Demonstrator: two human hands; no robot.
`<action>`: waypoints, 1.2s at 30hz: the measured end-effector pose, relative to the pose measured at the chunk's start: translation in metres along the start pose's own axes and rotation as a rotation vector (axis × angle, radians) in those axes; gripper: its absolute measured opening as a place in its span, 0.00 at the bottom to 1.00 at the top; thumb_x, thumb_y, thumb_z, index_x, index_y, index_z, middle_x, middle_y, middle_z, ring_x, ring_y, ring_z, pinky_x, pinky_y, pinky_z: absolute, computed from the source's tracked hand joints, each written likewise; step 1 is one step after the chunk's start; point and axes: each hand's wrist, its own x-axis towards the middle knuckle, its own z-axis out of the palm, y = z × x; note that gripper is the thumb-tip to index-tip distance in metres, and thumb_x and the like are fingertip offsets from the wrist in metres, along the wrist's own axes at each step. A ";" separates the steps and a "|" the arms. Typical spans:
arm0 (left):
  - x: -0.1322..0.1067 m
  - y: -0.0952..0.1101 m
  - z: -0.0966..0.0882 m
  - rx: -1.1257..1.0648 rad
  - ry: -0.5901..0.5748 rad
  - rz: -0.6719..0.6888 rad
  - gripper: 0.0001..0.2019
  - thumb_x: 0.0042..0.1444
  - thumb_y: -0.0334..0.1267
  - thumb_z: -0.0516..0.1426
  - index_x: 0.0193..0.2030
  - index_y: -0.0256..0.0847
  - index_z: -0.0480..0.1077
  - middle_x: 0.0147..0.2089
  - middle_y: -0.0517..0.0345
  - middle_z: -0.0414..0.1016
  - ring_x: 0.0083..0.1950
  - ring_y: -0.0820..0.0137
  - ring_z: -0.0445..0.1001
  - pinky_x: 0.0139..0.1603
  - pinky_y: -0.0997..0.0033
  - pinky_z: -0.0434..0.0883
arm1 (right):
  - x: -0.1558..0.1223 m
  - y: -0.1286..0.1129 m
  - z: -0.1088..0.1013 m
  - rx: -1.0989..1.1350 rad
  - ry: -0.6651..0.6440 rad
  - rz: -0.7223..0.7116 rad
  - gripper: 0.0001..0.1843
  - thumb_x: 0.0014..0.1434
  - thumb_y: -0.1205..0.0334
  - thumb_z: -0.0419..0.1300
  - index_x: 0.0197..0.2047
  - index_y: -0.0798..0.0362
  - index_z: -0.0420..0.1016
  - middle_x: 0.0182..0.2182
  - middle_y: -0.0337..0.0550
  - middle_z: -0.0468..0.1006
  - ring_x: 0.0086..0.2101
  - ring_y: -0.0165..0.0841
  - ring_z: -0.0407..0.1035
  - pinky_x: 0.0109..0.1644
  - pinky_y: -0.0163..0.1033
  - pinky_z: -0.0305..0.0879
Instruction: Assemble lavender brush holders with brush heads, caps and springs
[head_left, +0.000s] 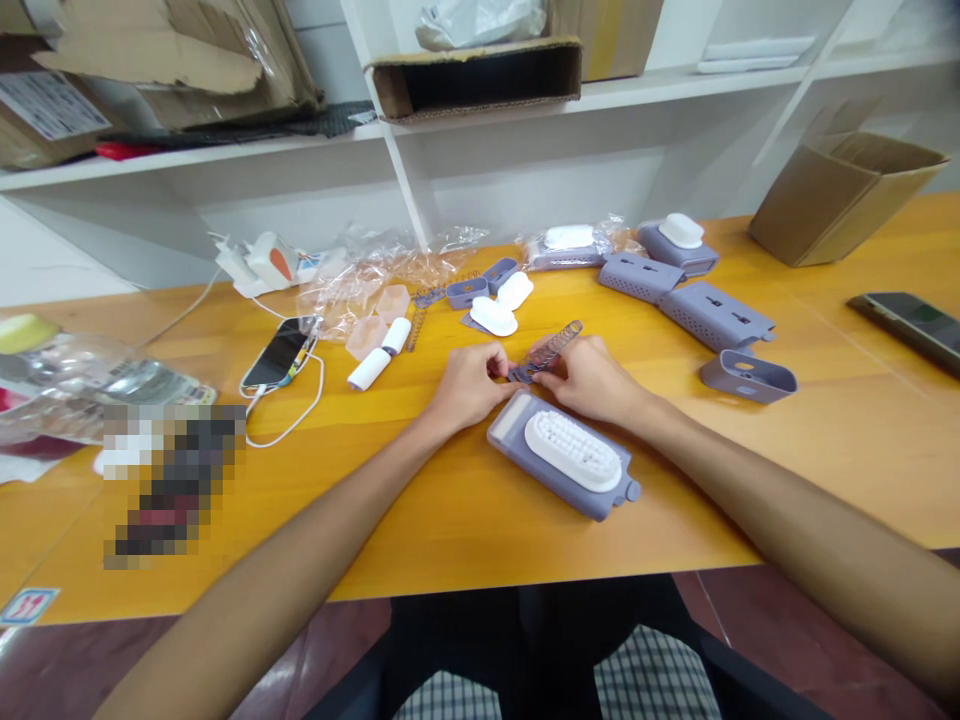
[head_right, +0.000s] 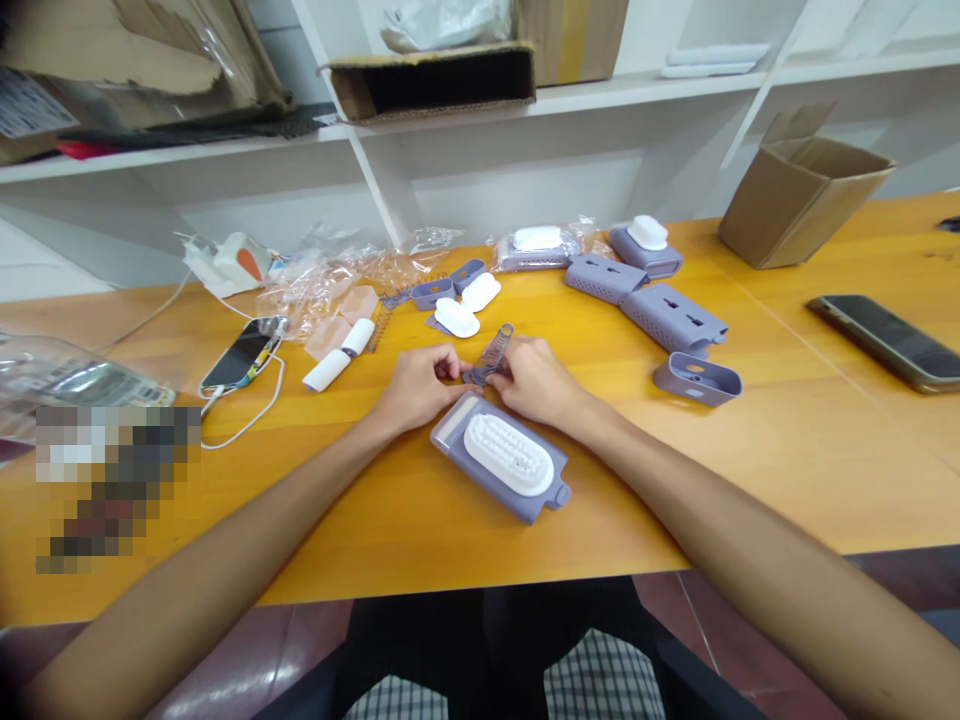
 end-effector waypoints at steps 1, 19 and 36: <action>0.000 0.001 0.000 0.024 0.004 0.001 0.18 0.47 0.37 0.72 0.26 0.42 0.65 0.29 0.61 0.77 0.39 0.62 0.82 0.36 0.69 0.71 | 0.000 0.002 0.001 0.003 0.029 -0.004 0.06 0.62 0.70 0.64 0.40 0.53 0.82 0.37 0.47 0.85 0.37 0.40 0.76 0.45 0.42 0.67; -0.001 -0.002 -0.005 -0.023 -0.074 0.068 0.10 0.51 0.40 0.71 0.31 0.40 0.76 0.32 0.58 0.80 0.35 0.67 0.76 0.41 0.67 0.72 | 0.001 0.014 -0.007 0.149 -0.074 -0.350 0.15 0.67 0.66 0.63 0.54 0.45 0.82 0.51 0.49 0.81 0.52 0.43 0.75 0.60 0.50 0.71; -0.002 -0.003 -0.002 0.079 -0.089 0.135 0.07 0.54 0.35 0.70 0.38 0.42 0.78 0.40 0.56 0.83 0.42 0.65 0.78 0.48 0.64 0.73 | 0.007 0.032 -0.010 0.408 -0.114 -0.068 0.17 0.60 0.53 0.67 0.49 0.52 0.81 0.38 0.44 0.86 0.35 0.36 0.77 0.40 0.41 0.74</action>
